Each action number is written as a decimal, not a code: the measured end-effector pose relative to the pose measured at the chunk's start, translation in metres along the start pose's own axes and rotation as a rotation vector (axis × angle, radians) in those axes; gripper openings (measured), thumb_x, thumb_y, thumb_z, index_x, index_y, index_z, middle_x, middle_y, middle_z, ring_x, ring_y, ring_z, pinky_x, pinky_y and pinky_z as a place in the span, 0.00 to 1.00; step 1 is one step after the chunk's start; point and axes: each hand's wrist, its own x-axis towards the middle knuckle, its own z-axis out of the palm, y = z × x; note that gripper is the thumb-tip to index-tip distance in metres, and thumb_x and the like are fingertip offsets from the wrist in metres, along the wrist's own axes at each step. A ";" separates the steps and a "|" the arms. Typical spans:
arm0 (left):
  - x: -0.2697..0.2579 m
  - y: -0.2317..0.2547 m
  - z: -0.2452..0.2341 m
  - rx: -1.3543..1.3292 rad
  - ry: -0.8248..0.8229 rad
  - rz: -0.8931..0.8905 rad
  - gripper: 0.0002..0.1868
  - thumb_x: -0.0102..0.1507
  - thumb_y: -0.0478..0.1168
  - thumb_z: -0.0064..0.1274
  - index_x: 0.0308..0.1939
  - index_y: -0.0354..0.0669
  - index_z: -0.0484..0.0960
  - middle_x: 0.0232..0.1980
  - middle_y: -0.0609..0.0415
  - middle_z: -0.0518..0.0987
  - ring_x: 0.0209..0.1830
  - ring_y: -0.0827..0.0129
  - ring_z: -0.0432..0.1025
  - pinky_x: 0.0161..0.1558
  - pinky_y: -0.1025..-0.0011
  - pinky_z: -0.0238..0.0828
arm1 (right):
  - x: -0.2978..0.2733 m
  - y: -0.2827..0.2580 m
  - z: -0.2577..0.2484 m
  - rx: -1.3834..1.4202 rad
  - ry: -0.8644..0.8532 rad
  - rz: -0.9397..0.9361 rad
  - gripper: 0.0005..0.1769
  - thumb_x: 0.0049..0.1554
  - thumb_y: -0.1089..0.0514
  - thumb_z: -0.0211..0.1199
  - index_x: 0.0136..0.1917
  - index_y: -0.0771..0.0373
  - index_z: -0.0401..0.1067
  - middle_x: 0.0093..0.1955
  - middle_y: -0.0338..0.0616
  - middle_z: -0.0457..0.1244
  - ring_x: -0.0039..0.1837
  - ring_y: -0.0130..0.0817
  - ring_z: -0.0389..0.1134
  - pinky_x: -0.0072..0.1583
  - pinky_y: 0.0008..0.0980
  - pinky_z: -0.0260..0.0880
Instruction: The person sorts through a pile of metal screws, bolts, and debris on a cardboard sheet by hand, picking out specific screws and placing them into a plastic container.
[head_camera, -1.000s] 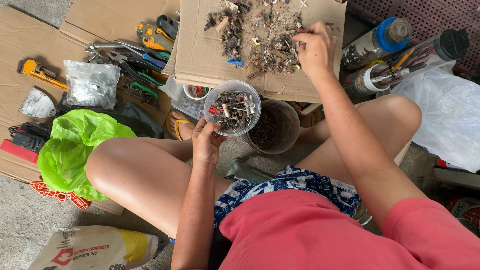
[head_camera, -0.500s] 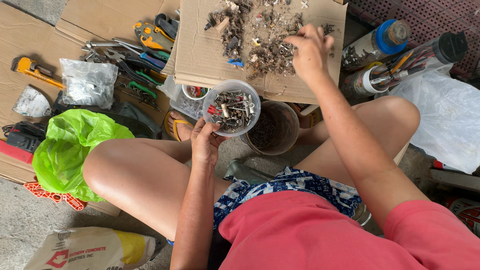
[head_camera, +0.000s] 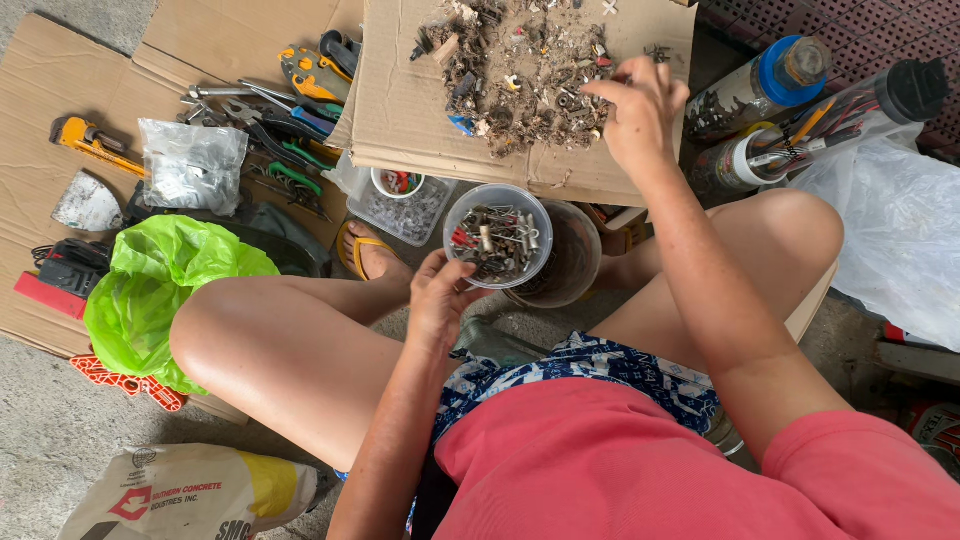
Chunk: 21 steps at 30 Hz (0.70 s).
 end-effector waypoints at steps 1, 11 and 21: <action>0.000 -0.008 0.004 -0.036 0.019 -0.022 0.18 0.58 0.34 0.54 0.51 0.33 0.75 0.43 0.46 0.81 0.39 0.61 0.79 0.41 0.60 0.84 | -0.004 0.001 -0.001 -0.002 -0.014 0.005 0.29 0.52 0.77 0.65 0.55 0.43 0.83 0.60 0.39 0.64 0.65 0.39 0.58 0.67 0.41 0.46; 0.004 -0.046 0.006 -0.028 0.035 -0.117 0.23 0.56 0.36 0.55 0.54 0.34 0.73 0.45 0.46 0.80 0.42 0.62 0.79 0.42 0.61 0.84 | -0.022 -0.053 0.021 0.073 -0.088 -0.188 0.25 0.51 0.73 0.66 0.53 0.45 0.85 0.60 0.37 0.63 0.64 0.37 0.58 0.67 0.42 0.46; 0.006 -0.041 -0.003 0.026 0.034 -0.102 0.23 0.55 0.37 0.55 0.53 0.34 0.73 0.44 0.46 0.80 0.41 0.62 0.79 0.42 0.64 0.84 | 0.023 -0.074 0.045 0.101 -0.063 -0.258 0.14 0.51 0.59 0.77 0.51 0.48 0.83 0.57 0.39 0.62 0.63 0.40 0.57 0.66 0.49 0.44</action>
